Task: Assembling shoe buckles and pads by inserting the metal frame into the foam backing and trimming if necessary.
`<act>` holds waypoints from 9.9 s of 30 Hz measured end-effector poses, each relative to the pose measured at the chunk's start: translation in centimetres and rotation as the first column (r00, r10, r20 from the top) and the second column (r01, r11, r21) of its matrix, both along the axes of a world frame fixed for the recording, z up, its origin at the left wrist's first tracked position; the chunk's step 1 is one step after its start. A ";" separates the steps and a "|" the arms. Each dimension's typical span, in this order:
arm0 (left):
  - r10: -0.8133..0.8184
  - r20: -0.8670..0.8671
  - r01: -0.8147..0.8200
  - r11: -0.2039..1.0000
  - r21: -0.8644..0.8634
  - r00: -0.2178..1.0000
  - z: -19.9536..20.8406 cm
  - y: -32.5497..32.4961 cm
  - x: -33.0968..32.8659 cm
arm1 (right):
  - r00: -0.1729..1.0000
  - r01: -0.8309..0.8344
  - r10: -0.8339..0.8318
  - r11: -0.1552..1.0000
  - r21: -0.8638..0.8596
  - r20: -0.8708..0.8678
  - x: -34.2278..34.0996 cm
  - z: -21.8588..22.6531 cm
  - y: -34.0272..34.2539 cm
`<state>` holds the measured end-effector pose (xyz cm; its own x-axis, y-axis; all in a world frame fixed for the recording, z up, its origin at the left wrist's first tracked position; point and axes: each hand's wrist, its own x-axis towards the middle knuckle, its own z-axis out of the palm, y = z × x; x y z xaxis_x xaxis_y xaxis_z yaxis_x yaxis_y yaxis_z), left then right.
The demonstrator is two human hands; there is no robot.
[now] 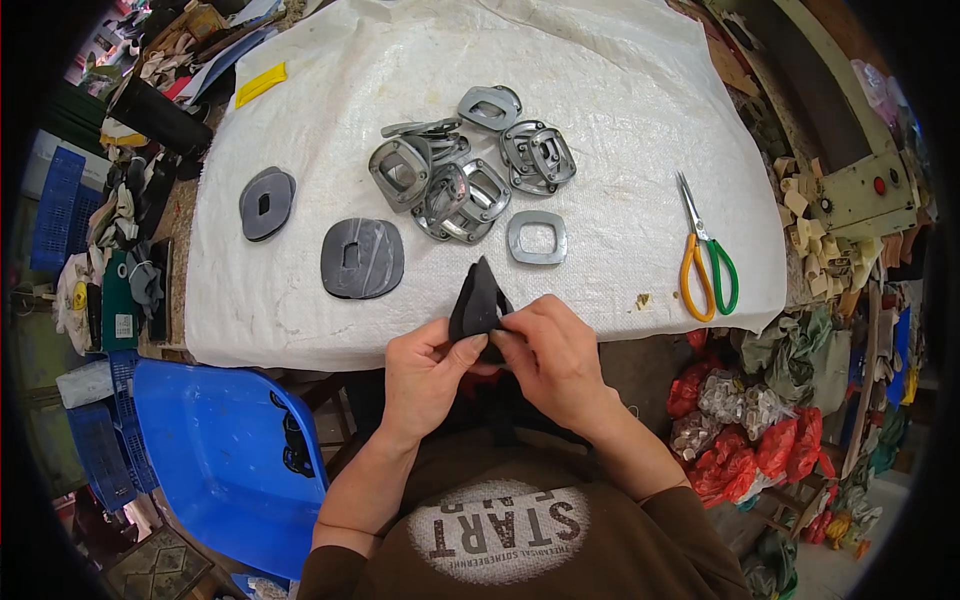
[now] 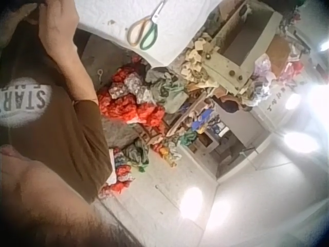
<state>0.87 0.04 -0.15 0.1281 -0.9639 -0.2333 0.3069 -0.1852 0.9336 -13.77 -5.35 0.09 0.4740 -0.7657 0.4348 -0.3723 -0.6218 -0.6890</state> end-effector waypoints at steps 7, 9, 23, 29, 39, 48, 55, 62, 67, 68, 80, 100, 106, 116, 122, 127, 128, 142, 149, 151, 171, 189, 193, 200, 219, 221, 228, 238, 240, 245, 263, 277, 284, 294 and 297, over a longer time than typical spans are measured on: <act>-0.003 0.103 0.005 1.000 -0.011 0.995 -0.1 0.0 0.0 | 0.998 -0.069 0.069 0.997 0.026 0.005 -0.5 0.6 -0.4; -0.028 0.193 0.043 0.996 -0.074 0.981 -0.4 0.1 0.0 | 0.997 -0.073 0.073 0.997 0.031 0.009 -0.7 0.8 -0.5; -0.068 0.127 0.074 0.996 -0.043 0.990 0.4 -0.1 0.2 | 0.989 -0.149 0.149 0.988 0.040 0.000 -1.0 1.4 -0.4; -0.100 0.166 0.106 0.994 -0.025 0.981 0.6 0.1 0.3 | 0.986 -0.165 0.167 0.982 0.092 -0.008 -1.3 1.7 -0.6; -0.093 0.177 0.101 0.994 -0.038 0.980 0.7 0.0 0.2 | 0.980 -0.197 0.200 0.972 0.125 -0.012 -1.3 1.6 -0.8; -0.032 0.187 0.051 0.994 -0.096 0.982 0.0 -0.4 -0.4 | 0.968 -0.246 0.226 0.936 0.252 0.105 -1.4 1.5 -0.9; -0.047 0.232 0.069 0.994 -0.089 0.972 0.7 -0.5 -0.6 | 0.975 -0.206 0.177 0.944 0.257 0.131 -1.5 1.2 -0.9; -0.051 0.256 0.072 0.995 -0.072 0.965 0.4 -0.5 -0.5 | 0.981 -0.188 0.171 0.958 0.218 0.095 -1.4 1.1 -0.8; -0.044 0.232 0.061 0.996 -0.067 0.972 0.3 -0.5 -0.6 | 0.983 -0.178 0.164 0.963 0.200 0.088 -1.5 1.2 -0.9; -0.052 0.218 0.067 0.996 -0.061 0.975 0.2 -0.5 -0.6 | 0.983 -0.178 0.163 0.964 0.200 0.088 -1.5 1.2 -0.9; -0.048 0.266 0.074 0.993 -0.088 0.963 -0.2 -0.6 -0.6 | 0.974 -0.221 0.201 0.945 0.243 0.103 -1.8 1.2 -0.8; -0.021 -0.061 0.017 0.998 -0.060 0.998 -0.3 -1.3 -0.4 | 0.952 0.024 -0.177 0.856 0.516 0.250 -4.1 0.0 -1.3; 0.010 -0.141 -0.004 0.999 0.041 0.990 -1.0 -2.2 0.1 | 0.826 0.296 -0.437 0.874 0.386 0.356 -10.5 -0.2 -3.8; 0.042 0.009 -0.043 0.992 0.117 0.999 -0.7 -2.4 0.2 | 0.894 0.088 -0.156 0.980 -0.177 -0.420 -5.8 0.5 -2.7; 0.010 0.058 -0.016 0.993 0.117 0.998 -0.9 -2.2 0.7 | 0.942 0.096 -0.151 0.977 -0.188 -0.300 -5.2 -0.4 -3.1; 0.008 0.112 -0.019 0.996 0.093 0.994 -1.3 -2.0 1.0 | 0.910 -0.054 -0.002 0.991 -0.123 -0.415 -2.9 0.6 -1.6; 0.030 0.120 -0.039 0.997 0.073 0.992 -1.4 -1.9 1.2 | 0.887 -0.034 -0.024 0.992 -0.119 -0.462 -2.8 -0.3 -1.4; 0.227 0.032 -0.226 0.973 -0.054 0.973 -0.4 -0.5 4.2 | 0.851 0.057 -0.159 0.976 -0.212 -0.501 -3.0 -0.8 -1.1; 0.164 0.006 -0.164 0.986 -0.037 0.986 0.6 -0.1 3.6 | 0.918 0.047 -0.110 0.984 -0.170 -0.382 -3.0 0.6 -1.2; 0.091 0.034 -0.090 0.995 -0.043 0.995 0.7 0.0 2.8 | 0.960 0.031 -0.071 0.988 -0.150 -0.272 -2.7 1.3 -1.1; 0.007 -0.083 -0.012 0.998 -0.062 0.997 1.2 -0.1 0.3 | 0.987 -0.155 0.158 0.983 -0.094 0.018 -0.6 2.6 -0.6; -0.099 0.293 0.122 0.991 -0.061 0.951 1.8 -0.2 -0.3 | 0.996 -0.054 0.050 0.997 -0.055 -0.069 -1.6 2.2 -0.2; -0.127 0.374 0.155 0.987 -0.046 0.919 1.9 -0.3 -0.2 | 0.982 -0.123 0.103 0.985 -0.122 -0.157 -1.7 1.7 -0.4; -0.103 0.220 0.109 0.994 -0.011 0.970 1.0 -0.4 0.2 | 0.991 -0.136 0.134 0.977 -0.163 -0.022 -2.8 2.0 -0.4; 0.453 0.570 -0.371 0.891 -0.261 0.686 -1.0 -1.7 8.3 | 0.663 0.198 0.086 0.938 0.285 -0.744 -16.1 -0.1 1.9; 0.336 0.524 -0.308 0.940 -0.144 0.783 1.4 -1.1 5.3 | 0.920 0.059 0.048 0.964 0.258 -0.389 -12.5 0.9 1.5; 0.165 0.409 -0.128 0.985 -0.117 0.897 0.9 0.0 0.5 | 0.963 -0.174 0.147 0.979 0.104 0.226 -0.9 3.6 1.0; 0.325 0.756 0.131 0.871 -0.473 0.569 1.6 -0.3 -0.6 | 0.976 -0.129 0.061 0.935 0.331 0.209 1.0 3.1 0.6; 0.340 0.786 0.160 0.863 -0.479 0.516 1.3 -0.4 -0.6 | 0.983 -0.124 0.065 0.926 0.355 0.173 0.8 3.5 0.5; 0.432 0.837 0.266 0.809 -0.524 0.335 1.2 -0.6 -0.8 | 0.983 -0.119 0.041 0.886 0.449 0.180 0.6 3.5 0.5; 0.298 0.799 0.264 0.834 -0.484 0.523 1.6 -0.3 -0.9 | 0.879 -0.429 0.022 0.475 0.768 0.477 -1.0 2.8 -0.6; 0.372 0.864 0.326 0.815 -0.479 0.338 1.4 -0.5 -0.6 | 0.919 -0.342 0.075 0.636 0.692 0.386 -0.7 3.0 -0.1; 0.344 0.856 0.334 0.813 -0.477 0.386 1.5 -0.4 -0.8 | 0.913 -0.370 0.097 0.604 0.706 0.395 -1.1 3.0 -0.5; 0.104 0.704 0.265 0.880 -0.395 0.703 2.9 -0.4 -0.3 | 0.863 -0.437 0.002 0.507 0.743 0.506 -1.1 1.8 -0.2; 0.045 0.664 0.259 0.899 -0.352 0.746 2.9 -0.4 0.1 | 0.887 -0.395 0.046 0.589 0.705 0.459 -0.9 1.8 -0.1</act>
<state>0.96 -0.39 2.73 -0.0109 -0.9627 0.2704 -0.3912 0.2530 0.8848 -14.72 -5.43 1.90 0.6196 -0.7801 -0.0869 0.0790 0.1721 -0.9819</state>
